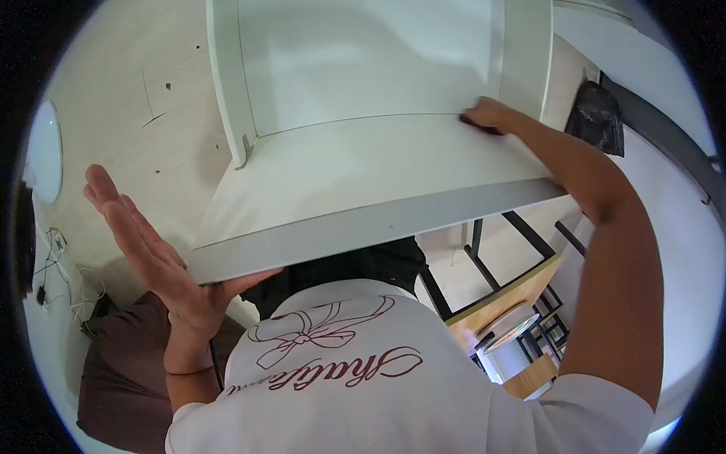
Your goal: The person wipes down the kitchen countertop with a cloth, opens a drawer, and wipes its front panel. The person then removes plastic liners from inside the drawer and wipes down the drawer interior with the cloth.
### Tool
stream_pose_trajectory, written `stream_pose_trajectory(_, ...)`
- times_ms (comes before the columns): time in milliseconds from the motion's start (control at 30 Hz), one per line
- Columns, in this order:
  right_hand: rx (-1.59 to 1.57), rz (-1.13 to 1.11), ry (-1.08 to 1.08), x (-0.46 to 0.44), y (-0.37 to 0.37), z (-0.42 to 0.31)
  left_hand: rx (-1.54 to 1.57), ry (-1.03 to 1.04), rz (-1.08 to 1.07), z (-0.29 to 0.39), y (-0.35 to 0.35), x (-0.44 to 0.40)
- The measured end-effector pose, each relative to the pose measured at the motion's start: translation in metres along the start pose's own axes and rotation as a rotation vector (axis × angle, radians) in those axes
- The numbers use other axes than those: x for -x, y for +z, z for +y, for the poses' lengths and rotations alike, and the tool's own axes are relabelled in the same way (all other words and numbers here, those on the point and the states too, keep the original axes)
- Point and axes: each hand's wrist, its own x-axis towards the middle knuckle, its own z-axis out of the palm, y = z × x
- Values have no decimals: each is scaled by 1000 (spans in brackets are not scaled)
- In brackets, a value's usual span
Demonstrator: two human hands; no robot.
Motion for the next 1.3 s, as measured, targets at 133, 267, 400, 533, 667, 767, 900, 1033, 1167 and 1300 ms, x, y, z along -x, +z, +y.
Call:
stream_pose_trajectory(133, 330, 64, -232, -8, 66, -149, 39, -77, -35, 1, -3, 4)
stream_pose_trajectory(267, -212, -273, -684, 34, 64, -231, 59, -95, -63, 3, -5, 5)
stream_pose_trajectory(400, 24, 63, -1194, 15, 101, -285, 74, -117, -107, 1, -7, 6)
stream_pose_trajectory(533, 216, 52, -1483, -5, 105, -275, 46, 21, -49, -27, 9, 20)
stream_pose_trajectory(667, 362, -198, -1059, -1, 62, -268, 60, 24, -70, -4, -7, -2)
stream_pose_trajectory(767, 136, -145, -1096, 5, 62, -279, 26, 176, -10, -6, 0, -14)
stream_pose_trajectory(900, 371, 130, -1537, -9, 102, -269, 7, 150, -70, -4, -5, -10)
stream_pose_trajectory(1033, 483, -22, -1299, -4, 80, -231, 53, -31, -111, 0, -5, 3)
stream_pose_trajectory(1167, 371, -67, -1078, -15, 49, -142, 46, -45, -161, 0, -9, 5)
stream_pose_trajectory(1300, 275, -133, -711, -27, 4, -30, 95, -133, -115, 1, -6, 7)
